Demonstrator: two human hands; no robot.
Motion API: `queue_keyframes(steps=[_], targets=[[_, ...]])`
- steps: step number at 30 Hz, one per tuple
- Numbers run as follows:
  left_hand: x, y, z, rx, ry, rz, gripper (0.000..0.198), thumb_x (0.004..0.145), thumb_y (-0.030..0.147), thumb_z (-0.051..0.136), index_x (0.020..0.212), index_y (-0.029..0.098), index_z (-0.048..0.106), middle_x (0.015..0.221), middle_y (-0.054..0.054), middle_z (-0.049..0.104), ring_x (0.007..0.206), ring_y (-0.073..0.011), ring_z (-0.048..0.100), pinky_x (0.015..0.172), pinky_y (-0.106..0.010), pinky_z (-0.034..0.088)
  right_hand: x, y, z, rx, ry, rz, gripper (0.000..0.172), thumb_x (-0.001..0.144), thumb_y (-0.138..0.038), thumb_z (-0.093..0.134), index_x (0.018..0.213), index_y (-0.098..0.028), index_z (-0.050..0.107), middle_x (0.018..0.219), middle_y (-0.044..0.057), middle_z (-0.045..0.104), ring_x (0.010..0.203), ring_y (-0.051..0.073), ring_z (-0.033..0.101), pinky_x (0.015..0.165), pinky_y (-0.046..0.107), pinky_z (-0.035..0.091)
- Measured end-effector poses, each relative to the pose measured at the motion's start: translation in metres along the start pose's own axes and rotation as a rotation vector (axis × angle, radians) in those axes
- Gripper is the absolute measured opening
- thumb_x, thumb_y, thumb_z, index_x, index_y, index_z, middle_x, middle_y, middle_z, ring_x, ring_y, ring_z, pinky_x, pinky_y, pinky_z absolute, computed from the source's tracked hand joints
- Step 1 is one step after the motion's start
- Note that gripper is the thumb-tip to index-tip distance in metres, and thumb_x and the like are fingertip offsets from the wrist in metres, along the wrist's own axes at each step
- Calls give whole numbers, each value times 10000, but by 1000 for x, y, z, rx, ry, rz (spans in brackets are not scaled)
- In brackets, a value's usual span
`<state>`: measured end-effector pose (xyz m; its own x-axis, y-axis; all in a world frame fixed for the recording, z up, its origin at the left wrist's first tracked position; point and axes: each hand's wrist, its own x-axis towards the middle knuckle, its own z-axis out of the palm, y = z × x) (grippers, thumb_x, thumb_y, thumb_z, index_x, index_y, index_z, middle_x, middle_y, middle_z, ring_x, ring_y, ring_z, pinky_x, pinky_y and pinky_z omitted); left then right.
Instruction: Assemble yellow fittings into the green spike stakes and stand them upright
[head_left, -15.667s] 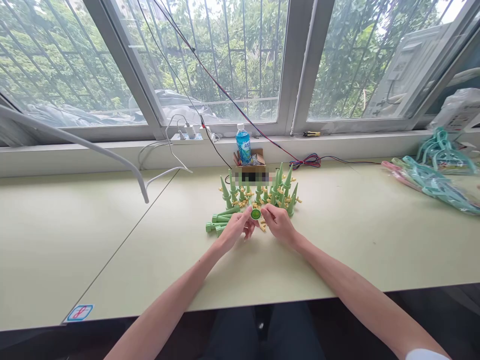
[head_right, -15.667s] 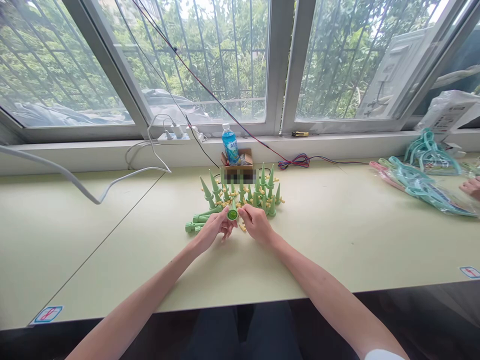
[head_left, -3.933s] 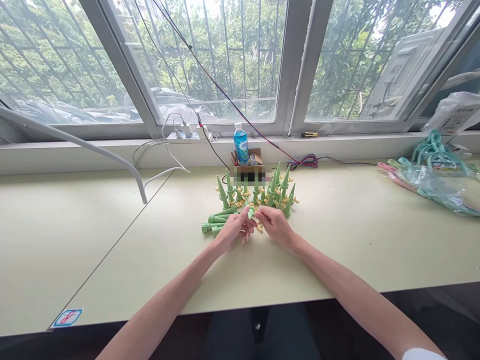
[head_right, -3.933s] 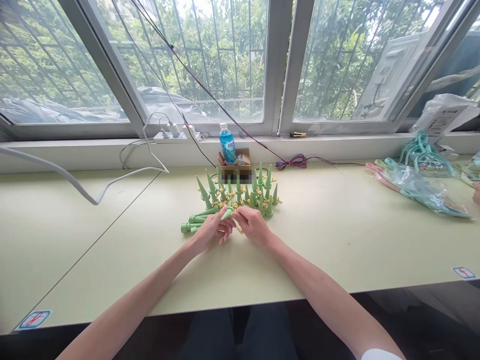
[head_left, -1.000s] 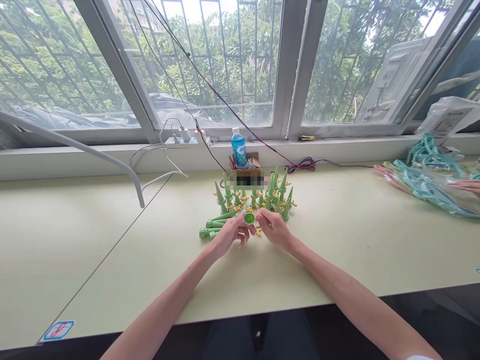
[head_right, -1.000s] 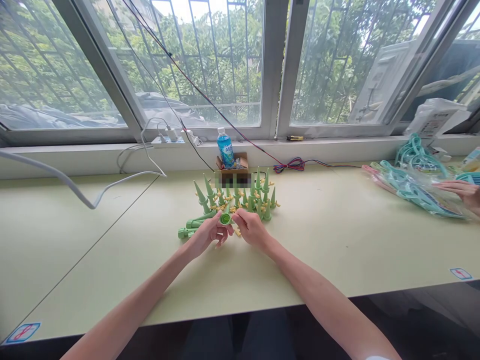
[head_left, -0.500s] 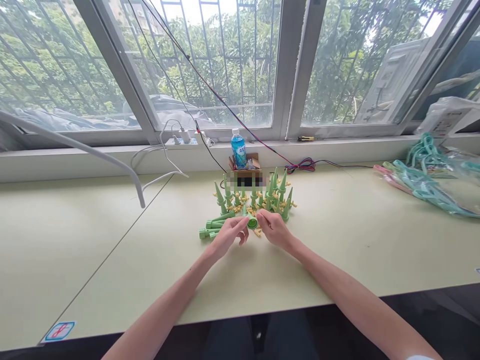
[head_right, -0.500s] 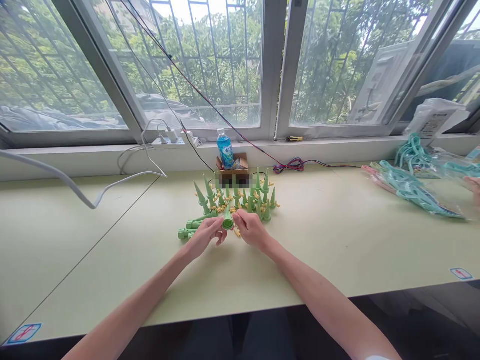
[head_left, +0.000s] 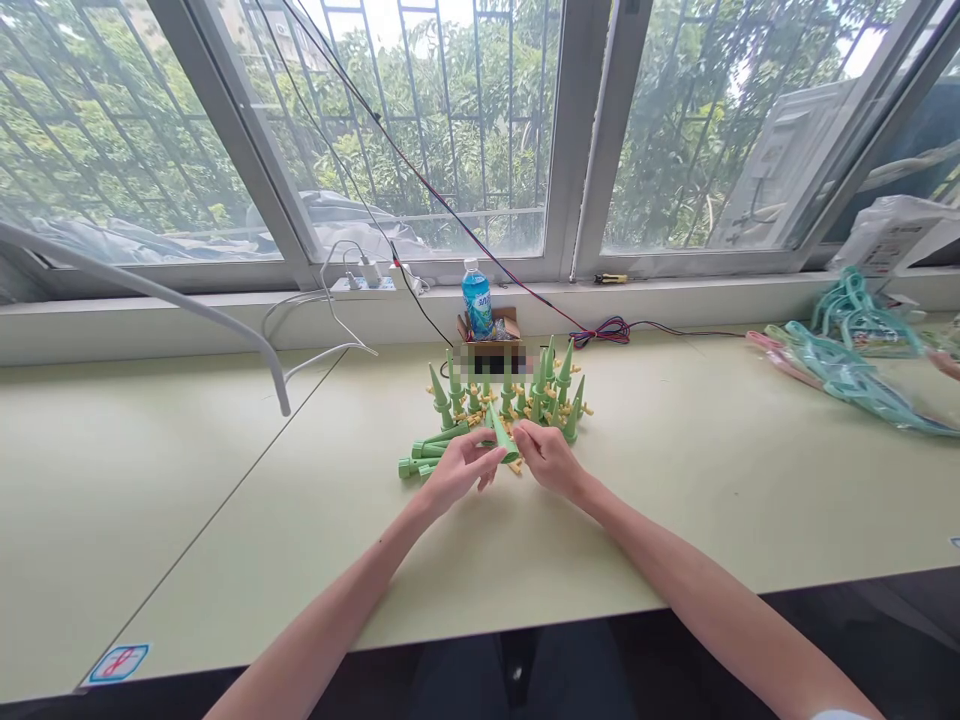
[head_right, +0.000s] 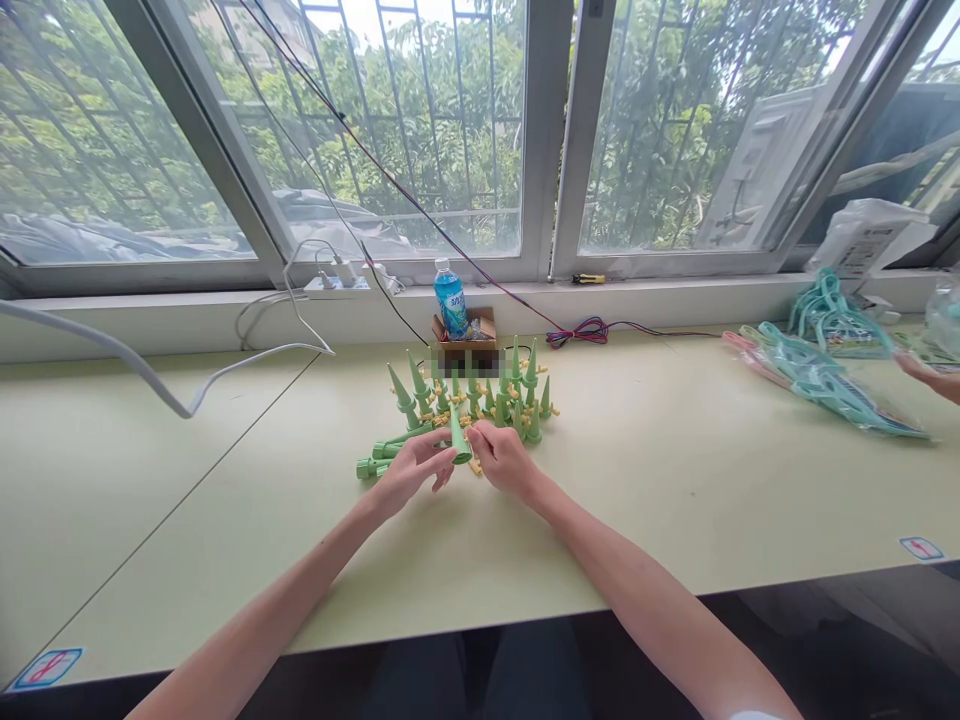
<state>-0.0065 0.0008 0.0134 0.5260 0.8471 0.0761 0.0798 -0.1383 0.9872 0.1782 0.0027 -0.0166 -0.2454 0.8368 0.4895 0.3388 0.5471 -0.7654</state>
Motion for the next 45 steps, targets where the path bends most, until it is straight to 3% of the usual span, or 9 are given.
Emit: queue_keyframes(steps=[11,18,37,45], targets=[[-2,1,2,126,37,-8,438,813,454,659,1126,159,576,584,32,524,509,-119,488,460,-234,403,1,1,0,-27,-1,10,427,1001,-482,309,673,-210,340,588,-39,368,506,103,323,501,249,268],[-2,-1,2,173,58,16,456,814,459,655,1162,173,585,616,14,554,545,-134,505,463,-229,394,1,4,2,-19,-13,13,419,1005,-471,305,675,-213,316,571,-49,354,497,99,321,501,245,274],[-3,0,7,166,77,48,299,803,423,668,953,178,585,724,10,516,579,-115,503,496,-225,429,-3,6,3,-13,-53,30,409,1008,-473,310,699,-209,349,601,-38,386,514,106,323,499,252,265],[-3,2,8,204,77,55,324,823,425,647,1022,173,600,776,-12,565,582,-112,501,506,-230,426,-2,6,3,-19,-53,35,392,1004,-452,323,692,-214,332,593,-40,374,510,108,313,501,254,258]])
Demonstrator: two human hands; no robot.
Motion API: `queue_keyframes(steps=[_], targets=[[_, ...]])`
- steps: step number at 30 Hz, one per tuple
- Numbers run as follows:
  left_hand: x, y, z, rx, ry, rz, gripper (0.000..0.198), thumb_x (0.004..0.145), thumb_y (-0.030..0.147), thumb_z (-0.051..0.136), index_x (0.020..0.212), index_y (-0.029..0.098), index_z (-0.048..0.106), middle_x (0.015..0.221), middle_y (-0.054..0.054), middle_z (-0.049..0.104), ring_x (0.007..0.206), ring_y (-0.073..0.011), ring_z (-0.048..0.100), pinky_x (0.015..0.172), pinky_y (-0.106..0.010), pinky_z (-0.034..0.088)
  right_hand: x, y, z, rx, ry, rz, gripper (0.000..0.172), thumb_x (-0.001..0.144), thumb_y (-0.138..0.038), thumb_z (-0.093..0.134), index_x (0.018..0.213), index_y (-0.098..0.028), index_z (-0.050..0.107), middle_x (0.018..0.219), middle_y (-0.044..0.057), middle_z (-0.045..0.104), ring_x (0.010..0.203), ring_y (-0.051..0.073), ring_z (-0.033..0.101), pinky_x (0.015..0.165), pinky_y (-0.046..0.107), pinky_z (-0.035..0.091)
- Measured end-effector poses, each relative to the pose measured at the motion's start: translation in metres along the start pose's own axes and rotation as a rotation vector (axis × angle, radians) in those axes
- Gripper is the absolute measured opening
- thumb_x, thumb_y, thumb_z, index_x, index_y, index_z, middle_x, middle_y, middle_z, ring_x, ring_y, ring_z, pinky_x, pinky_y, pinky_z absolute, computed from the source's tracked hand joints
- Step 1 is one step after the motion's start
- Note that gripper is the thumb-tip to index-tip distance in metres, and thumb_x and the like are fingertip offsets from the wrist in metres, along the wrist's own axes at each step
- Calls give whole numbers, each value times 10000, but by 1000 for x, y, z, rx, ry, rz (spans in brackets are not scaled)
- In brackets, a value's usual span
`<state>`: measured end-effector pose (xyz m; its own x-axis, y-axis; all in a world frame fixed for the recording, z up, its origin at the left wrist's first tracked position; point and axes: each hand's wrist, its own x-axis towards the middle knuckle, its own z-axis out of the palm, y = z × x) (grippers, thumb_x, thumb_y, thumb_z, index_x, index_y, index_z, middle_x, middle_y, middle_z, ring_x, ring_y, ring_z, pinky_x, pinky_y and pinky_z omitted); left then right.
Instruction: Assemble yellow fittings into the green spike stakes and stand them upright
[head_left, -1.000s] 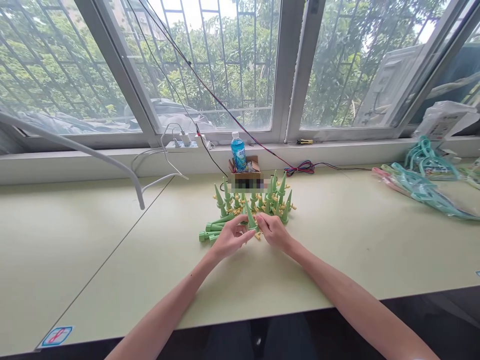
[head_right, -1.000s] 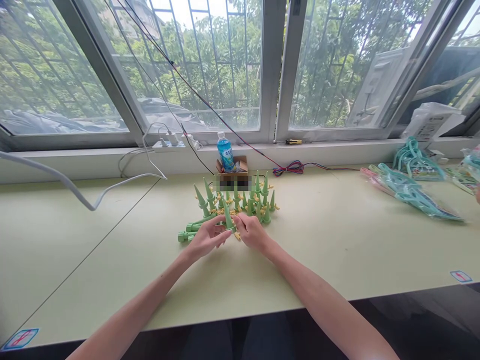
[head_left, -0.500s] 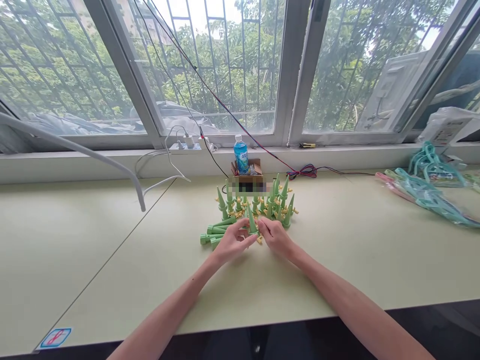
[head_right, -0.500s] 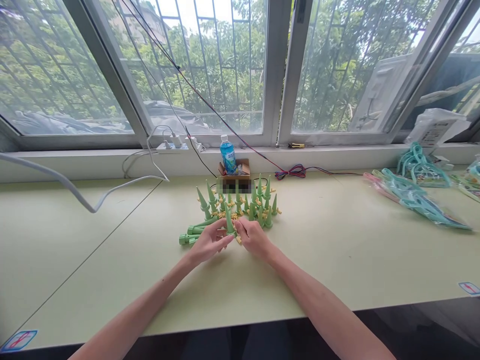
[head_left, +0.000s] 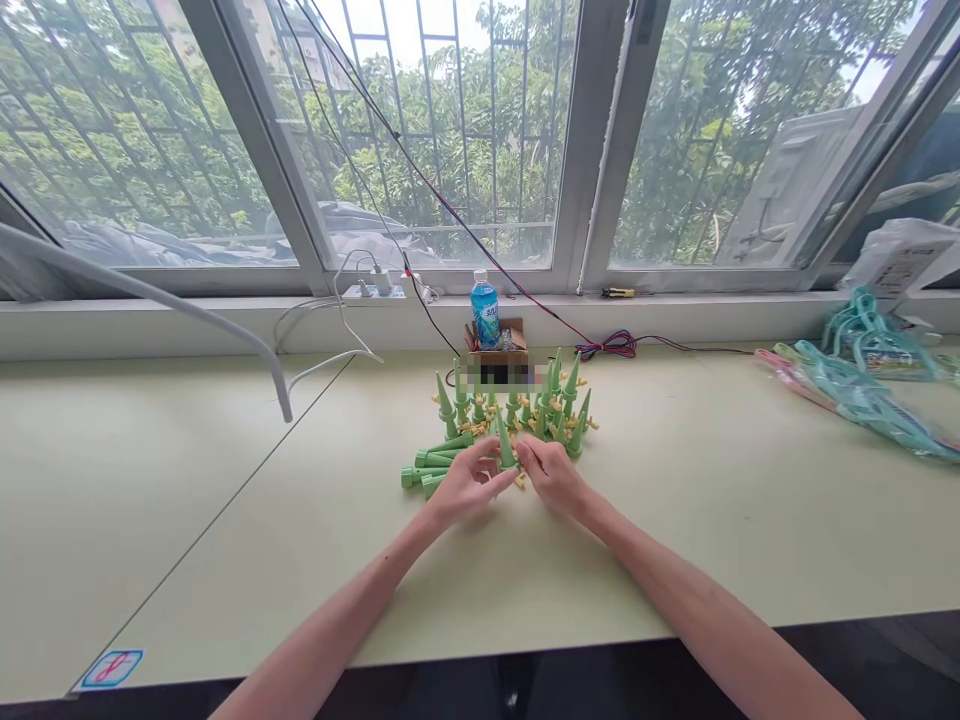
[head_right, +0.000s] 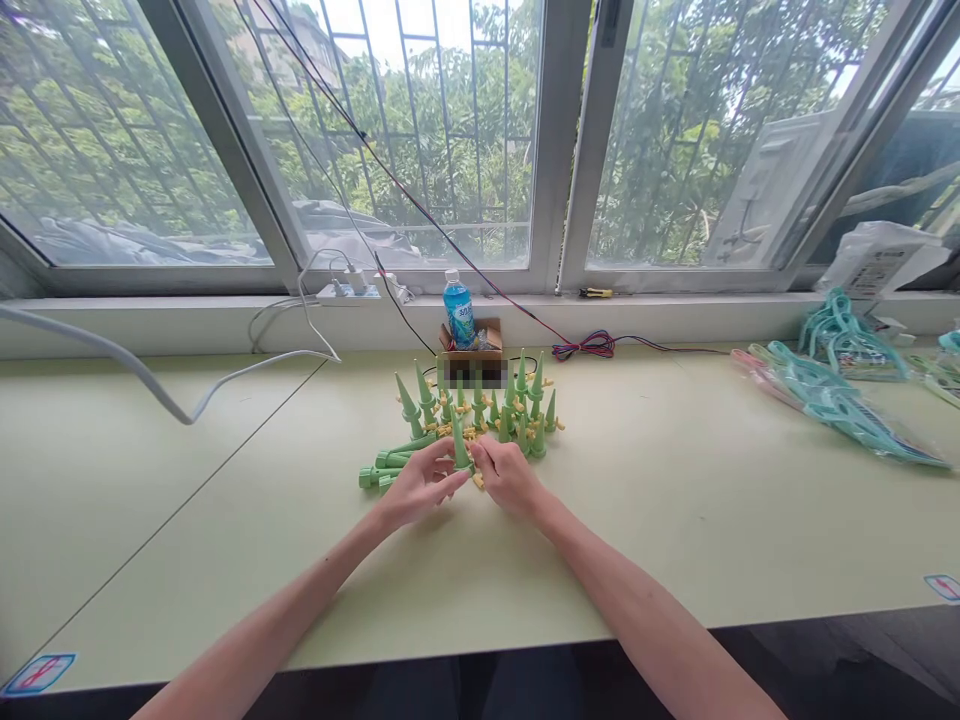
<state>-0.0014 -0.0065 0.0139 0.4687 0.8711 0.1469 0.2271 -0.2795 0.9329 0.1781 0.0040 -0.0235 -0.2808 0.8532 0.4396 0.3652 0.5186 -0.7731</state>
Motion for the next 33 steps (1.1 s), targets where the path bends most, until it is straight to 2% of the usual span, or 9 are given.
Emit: queue_keyframes(steps=[7,12,25,33], targets=[[1,-4,0,40,10,60,313,831,429,639,1015,177,607,916,-43,590,619,-110,512,552,-239,458,0,1,0,-5,-2,-2,385,1006,-432,330,691,-211,334,593,-42,365,513,105,303,501,251,254],[0,-4,-1,72,17,77,319,828,436,642,1001,170,603,899,-40,587,621,-110,512,556,-237,455,0,0,0,-12,6,-3,394,1008,-446,319,695,-209,342,589,-43,364,509,104,304,498,250,253],[1,-5,1,149,34,105,292,825,427,644,947,172,571,703,29,509,558,-88,480,478,-201,398,2,3,-1,-32,6,-19,389,1011,-421,310,690,-204,343,575,-48,362,494,93,312,496,236,258],[3,-11,1,153,58,146,277,814,404,665,931,164,592,776,12,513,582,-84,493,488,-200,429,1,2,-1,-60,10,-24,410,1013,-420,311,675,-199,380,578,-37,376,503,98,327,499,239,263]])
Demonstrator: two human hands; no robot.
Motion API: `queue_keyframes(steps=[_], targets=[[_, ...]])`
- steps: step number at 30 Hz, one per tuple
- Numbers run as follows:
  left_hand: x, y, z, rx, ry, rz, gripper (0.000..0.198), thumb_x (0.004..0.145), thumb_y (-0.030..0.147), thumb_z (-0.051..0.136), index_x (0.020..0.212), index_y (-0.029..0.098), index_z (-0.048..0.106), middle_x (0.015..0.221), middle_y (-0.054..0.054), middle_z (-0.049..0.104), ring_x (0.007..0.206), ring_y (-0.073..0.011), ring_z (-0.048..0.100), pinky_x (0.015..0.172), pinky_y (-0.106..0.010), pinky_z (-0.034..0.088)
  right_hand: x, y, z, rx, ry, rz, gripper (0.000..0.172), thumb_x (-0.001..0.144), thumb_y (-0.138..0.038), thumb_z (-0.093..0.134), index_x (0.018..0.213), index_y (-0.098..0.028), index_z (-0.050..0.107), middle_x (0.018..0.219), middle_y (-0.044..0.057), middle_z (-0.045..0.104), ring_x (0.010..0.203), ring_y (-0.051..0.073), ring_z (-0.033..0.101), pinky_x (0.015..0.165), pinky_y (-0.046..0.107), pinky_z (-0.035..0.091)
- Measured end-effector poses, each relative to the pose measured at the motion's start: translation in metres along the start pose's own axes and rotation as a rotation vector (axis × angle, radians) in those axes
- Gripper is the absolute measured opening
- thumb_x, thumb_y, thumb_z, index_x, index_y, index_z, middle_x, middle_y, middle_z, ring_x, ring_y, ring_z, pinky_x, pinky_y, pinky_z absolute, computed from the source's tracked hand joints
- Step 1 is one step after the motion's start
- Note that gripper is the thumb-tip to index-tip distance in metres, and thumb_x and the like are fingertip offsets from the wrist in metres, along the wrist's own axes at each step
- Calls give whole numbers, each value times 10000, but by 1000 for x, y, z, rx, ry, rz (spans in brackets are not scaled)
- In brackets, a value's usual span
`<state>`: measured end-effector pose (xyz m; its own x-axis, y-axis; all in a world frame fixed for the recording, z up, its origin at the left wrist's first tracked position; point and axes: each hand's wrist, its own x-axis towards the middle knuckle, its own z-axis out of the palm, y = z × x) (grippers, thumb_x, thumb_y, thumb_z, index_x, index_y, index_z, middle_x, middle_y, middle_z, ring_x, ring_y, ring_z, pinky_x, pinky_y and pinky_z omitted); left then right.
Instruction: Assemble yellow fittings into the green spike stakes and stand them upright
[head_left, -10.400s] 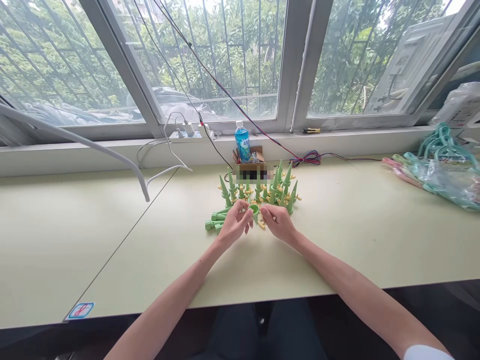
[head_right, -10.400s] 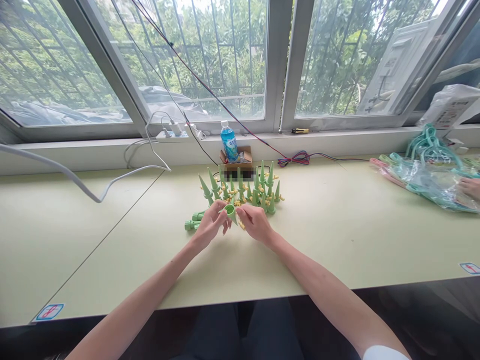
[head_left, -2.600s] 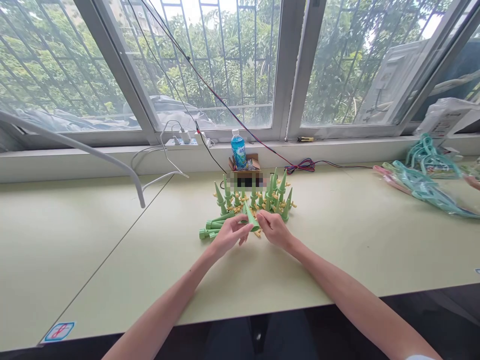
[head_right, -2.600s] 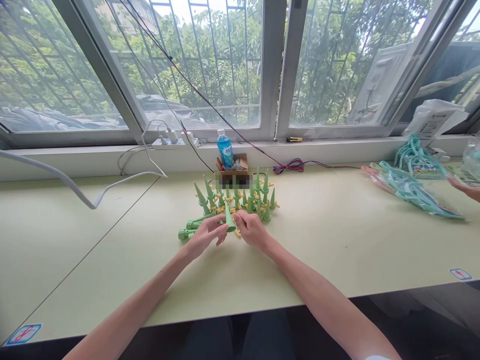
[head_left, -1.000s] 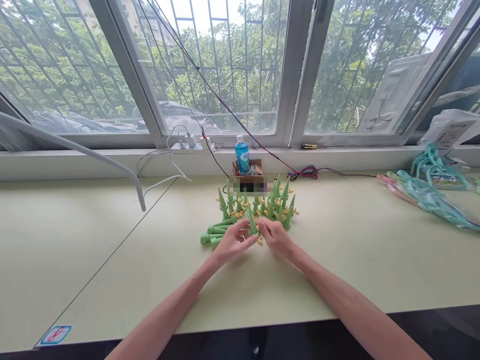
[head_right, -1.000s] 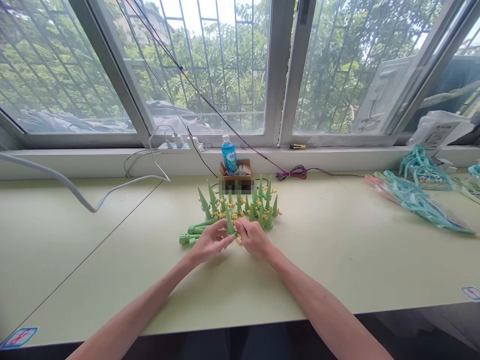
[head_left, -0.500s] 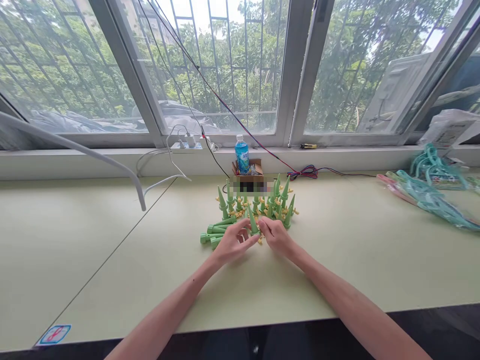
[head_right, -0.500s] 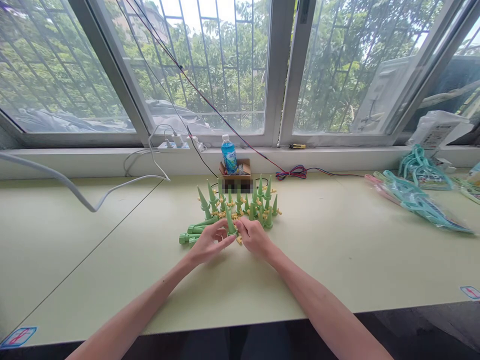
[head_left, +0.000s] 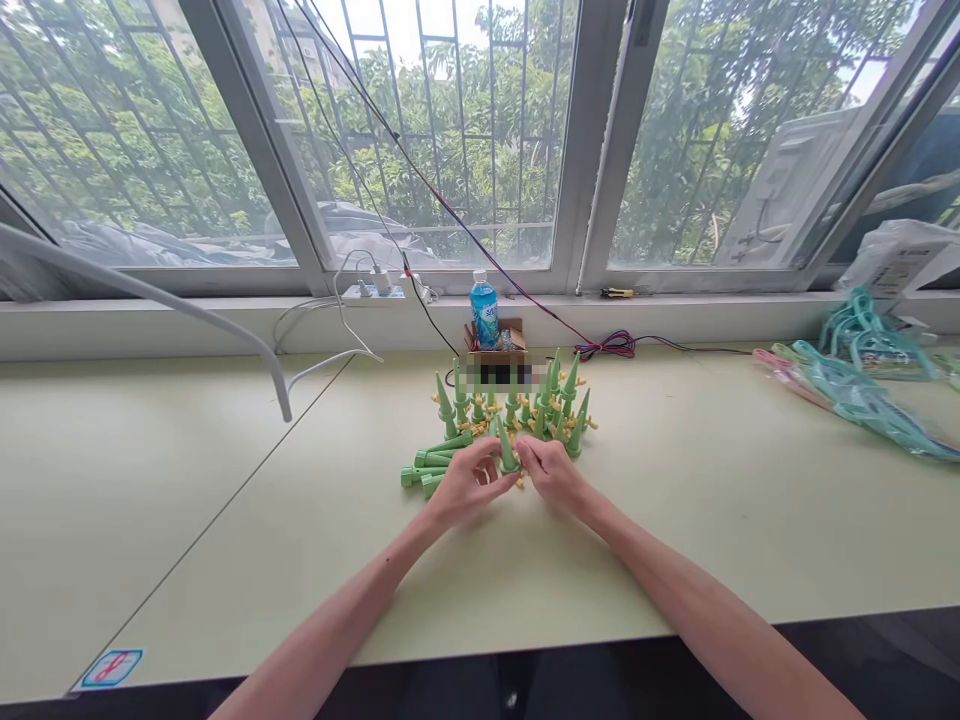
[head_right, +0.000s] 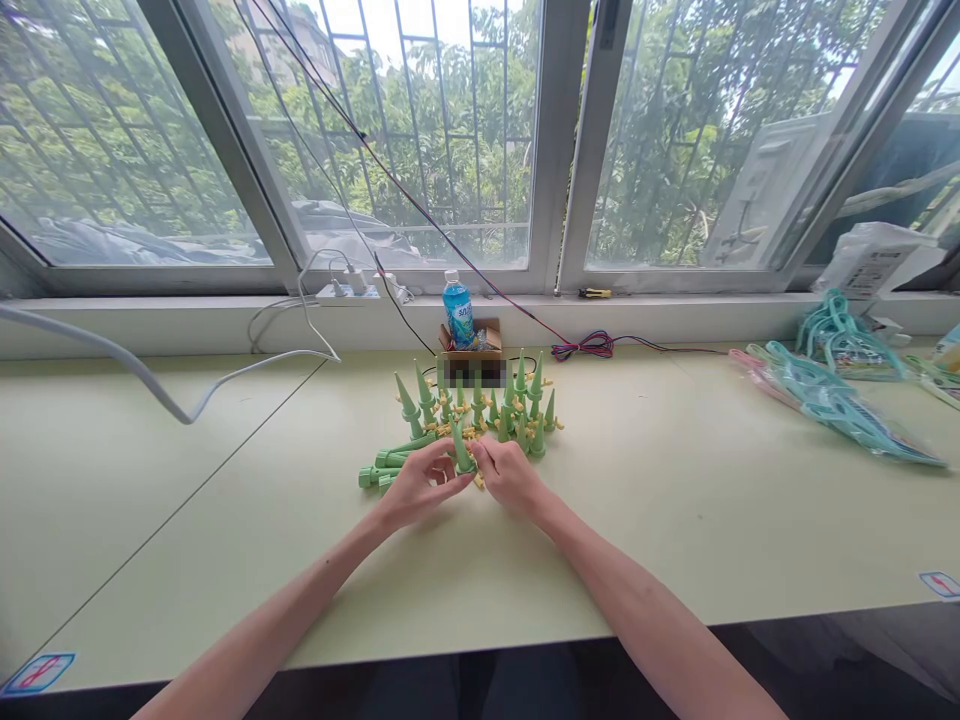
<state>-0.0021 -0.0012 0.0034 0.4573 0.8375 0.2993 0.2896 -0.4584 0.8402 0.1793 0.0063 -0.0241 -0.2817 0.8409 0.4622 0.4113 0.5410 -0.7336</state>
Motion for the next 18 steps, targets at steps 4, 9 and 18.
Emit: queue_keyframes(steps=[4,9,18], targets=[[1,-3,1,25,29,46,251,818,396,671,894,166,604,831,0,498,595,-81,523,480,-193,441,1,-2,-1,-1,1,-7,429,1013,-432,302,670,-197,405,576,-30,396,505,103,358,513,242,286],[0,-9,3,94,84,149,212,846,368,651,934,176,644,953,-36,536,586,-66,537,497,-203,489,1,-5,-2,-8,-2,-4,442,1014,-442,291,673,-197,429,567,-25,423,498,106,391,509,240,297],[1,-10,5,188,143,180,214,901,308,582,1092,250,658,1063,-50,517,570,-51,517,522,-221,516,1,0,4,-12,37,13,421,1017,-442,278,701,-200,414,599,-17,453,521,112,400,513,239,299]])
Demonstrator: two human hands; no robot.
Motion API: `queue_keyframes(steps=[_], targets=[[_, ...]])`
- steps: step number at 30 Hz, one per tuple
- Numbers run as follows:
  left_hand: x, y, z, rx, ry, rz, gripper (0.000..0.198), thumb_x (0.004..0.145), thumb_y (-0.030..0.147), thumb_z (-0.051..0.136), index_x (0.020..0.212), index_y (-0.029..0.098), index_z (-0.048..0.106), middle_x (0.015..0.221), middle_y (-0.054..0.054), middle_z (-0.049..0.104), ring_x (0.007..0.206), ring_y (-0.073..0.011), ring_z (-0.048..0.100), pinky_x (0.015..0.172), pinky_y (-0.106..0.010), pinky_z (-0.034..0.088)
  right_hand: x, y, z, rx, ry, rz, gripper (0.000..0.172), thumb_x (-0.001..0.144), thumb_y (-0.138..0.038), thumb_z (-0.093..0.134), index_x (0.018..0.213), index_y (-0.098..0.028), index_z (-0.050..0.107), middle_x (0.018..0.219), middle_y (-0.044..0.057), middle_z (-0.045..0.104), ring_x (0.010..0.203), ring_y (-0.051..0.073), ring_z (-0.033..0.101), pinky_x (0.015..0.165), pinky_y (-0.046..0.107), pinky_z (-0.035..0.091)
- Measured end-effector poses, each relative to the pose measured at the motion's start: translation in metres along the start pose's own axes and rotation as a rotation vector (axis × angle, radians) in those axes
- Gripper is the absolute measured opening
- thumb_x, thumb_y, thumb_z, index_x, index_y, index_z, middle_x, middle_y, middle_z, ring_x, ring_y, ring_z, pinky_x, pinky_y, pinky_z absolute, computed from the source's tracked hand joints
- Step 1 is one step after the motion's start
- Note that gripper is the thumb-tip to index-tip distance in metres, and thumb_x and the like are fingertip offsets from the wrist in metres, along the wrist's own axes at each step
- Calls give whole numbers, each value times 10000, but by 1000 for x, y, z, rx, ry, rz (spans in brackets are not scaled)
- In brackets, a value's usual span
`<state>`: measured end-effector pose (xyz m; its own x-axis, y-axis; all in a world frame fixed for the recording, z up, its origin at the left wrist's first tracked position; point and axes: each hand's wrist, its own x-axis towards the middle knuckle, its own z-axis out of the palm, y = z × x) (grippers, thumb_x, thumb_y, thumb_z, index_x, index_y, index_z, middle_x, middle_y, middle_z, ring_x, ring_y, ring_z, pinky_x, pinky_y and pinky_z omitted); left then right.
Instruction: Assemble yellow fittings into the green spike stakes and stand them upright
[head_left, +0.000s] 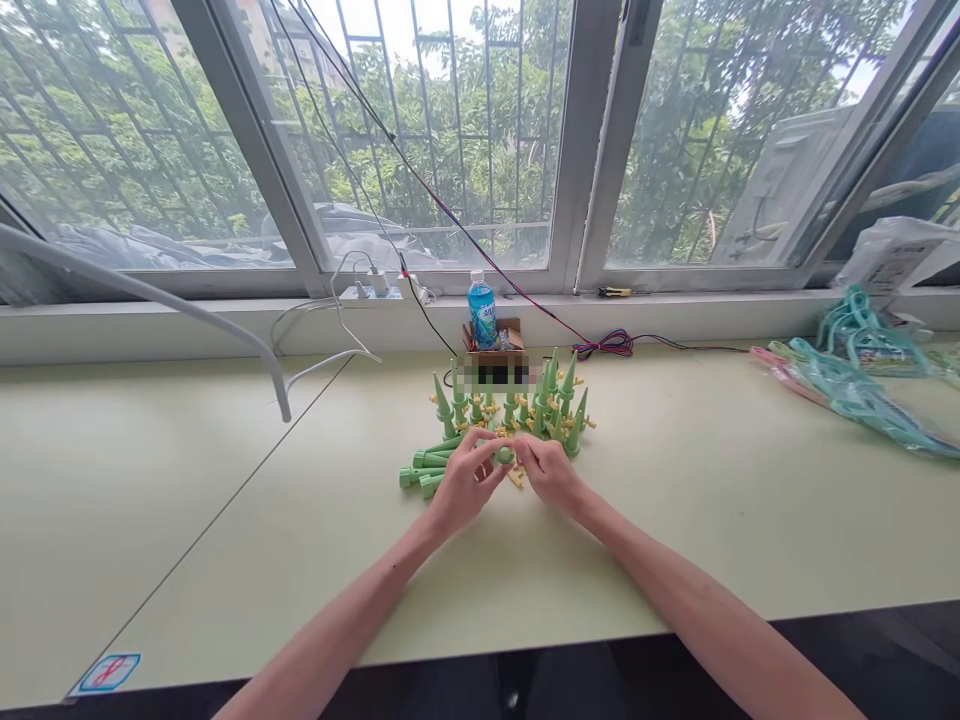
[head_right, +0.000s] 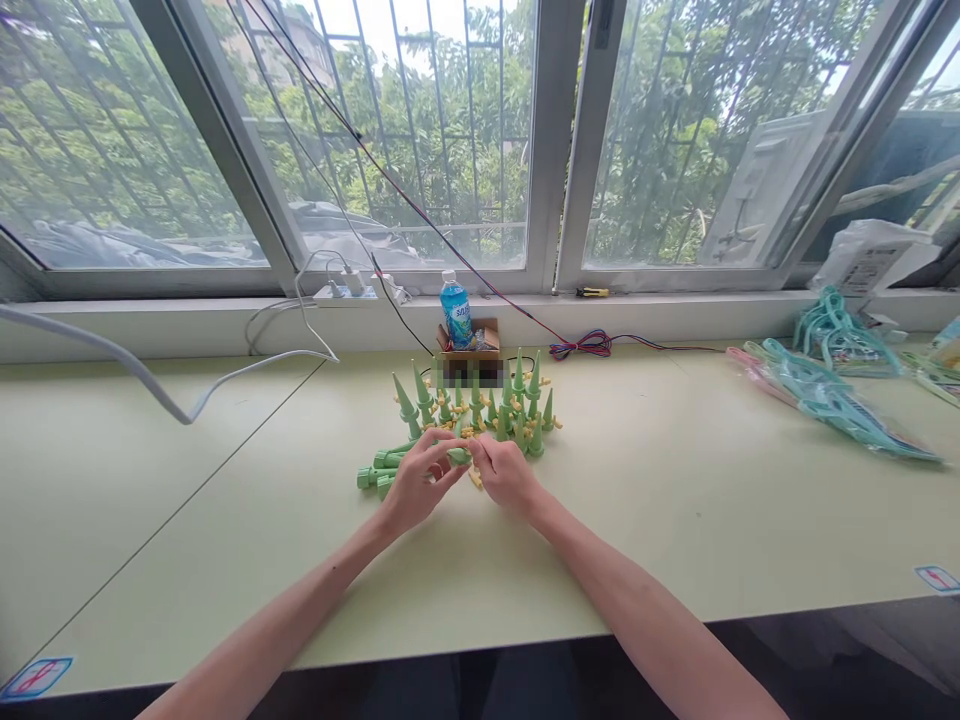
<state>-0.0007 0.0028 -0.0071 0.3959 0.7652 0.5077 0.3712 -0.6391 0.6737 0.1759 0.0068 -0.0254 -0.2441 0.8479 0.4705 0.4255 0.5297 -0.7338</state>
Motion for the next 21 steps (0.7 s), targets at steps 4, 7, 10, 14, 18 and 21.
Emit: queue_keyframes(steps=[4,7,10,14,18,21], targets=[[2,3,0,-23,62,-126,271,867,330,618,1122,238,606,1036,-40,547,581,-70,529,509,-221,498,0,-1,1,5,36,-9,411,1012,-447,316,688,-203,386,589,-32,402,519,108,355,515,238,282],[3,2,-1,-118,86,-252,307,831,349,651,1094,216,568,913,-11,573,528,-68,516,454,-200,451,1,-3,-1,19,45,-20,399,1008,-437,344,694,-198,406,588,-38,390,518,104,343,516,234,279],[3,1,-1,-253,71,-347,314,812,362,663,1051,201,540,743,24,570,492,-85,514,412,-189,412,0,-6,-2,26,49,-30,383,1008,-415,361,710,-190,448,592,-39,403,519,101,348,520,229,287],[4,4,-2,-398,8,-411,281,817,417,658,905,174,548,641,30,553,454,-87,501,425,-205,425,1,-9,-4,33,58,-41,366,1006,-402,374,740,-181,495,600,-32,436,524,101,376,528,226,305],[7,7,-4,-567,-19,-484,386,870,532,562,779,158,534,679,8,552,458,-74,488,433,-213,429,2,-9,-5,30,75,-29,379,1004,-429,368,762,-180,519,607,-21,466,531,110,400,533,232,324],[8,6,-4,-669,-74,-568,495,867,626,499,732,151,525,659,-4,548,451,-83,486,393,-209,387,2,-8,-4,23,66,-38,404,1003,-446,363,728,-184,501,611,-19,466,538,112,399,540,235,335]])
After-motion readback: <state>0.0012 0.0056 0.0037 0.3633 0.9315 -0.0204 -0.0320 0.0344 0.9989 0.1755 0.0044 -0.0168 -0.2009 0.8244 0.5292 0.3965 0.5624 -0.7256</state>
